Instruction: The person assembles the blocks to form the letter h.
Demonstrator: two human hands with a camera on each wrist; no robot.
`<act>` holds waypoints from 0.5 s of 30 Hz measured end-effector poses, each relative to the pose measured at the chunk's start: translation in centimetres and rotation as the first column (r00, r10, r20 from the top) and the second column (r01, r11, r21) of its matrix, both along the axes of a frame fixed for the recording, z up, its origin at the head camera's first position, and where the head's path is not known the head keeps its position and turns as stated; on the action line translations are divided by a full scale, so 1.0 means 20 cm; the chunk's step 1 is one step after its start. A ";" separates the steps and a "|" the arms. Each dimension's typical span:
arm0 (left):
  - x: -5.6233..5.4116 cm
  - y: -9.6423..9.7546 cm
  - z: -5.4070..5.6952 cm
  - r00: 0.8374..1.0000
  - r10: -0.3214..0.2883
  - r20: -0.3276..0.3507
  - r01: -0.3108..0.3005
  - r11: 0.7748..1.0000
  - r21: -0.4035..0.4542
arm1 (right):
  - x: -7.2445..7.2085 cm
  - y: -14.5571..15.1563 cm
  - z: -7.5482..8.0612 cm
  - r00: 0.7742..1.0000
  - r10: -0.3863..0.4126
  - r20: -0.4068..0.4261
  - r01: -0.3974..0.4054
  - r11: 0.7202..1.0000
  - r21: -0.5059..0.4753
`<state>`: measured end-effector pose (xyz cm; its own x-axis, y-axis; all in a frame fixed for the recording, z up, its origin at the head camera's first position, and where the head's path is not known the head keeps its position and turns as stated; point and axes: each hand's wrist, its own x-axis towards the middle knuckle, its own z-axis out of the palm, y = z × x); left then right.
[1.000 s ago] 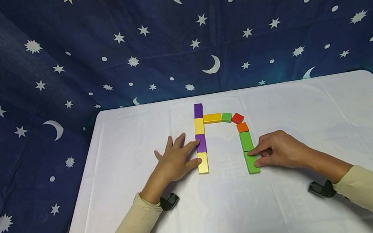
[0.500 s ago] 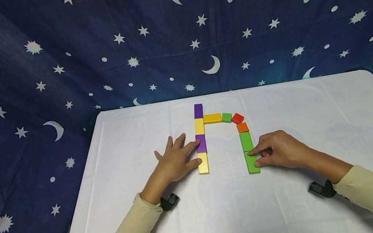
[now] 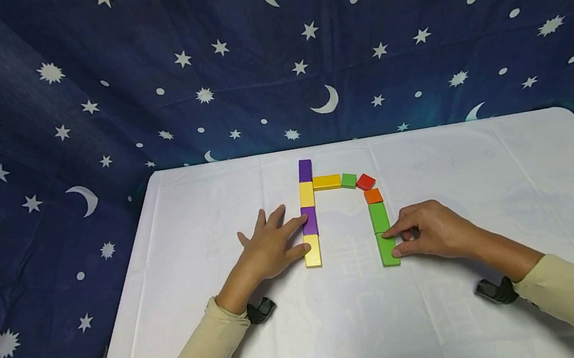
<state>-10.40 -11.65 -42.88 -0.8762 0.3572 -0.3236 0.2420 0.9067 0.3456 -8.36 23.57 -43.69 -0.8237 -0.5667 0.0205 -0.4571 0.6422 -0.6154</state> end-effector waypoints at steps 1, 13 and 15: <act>0.00 0.00 0.00 1.000 0.001 0.000 -0.001 1.000 -0.001 | 0.00 0.00 0.00 1.000 0.000 0.001 0.000 1.000 -0.002; 0.00 0.00 0.01 1.000 0.020 0.002 -0.020 0.999 0.027 | -0.01 0.02 0.04 0.998 -0.048 -0.036 0.045 0.996 -0.075; 0.00 0.00 0.01 1.000 0.029 0.006 -0.029 0.999 0.040 | -0.02 0.04 0.05 0.996 -0.057 -0.065 0.050 0.994 -0.099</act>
<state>-10.47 -11.59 -42.67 -0.8847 0.3439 -0.3146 0.2134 0.8989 0.3826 -8.69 24.35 -42.79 -0.8476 -0.5146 0.1297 -0.4664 0.6057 -0.6447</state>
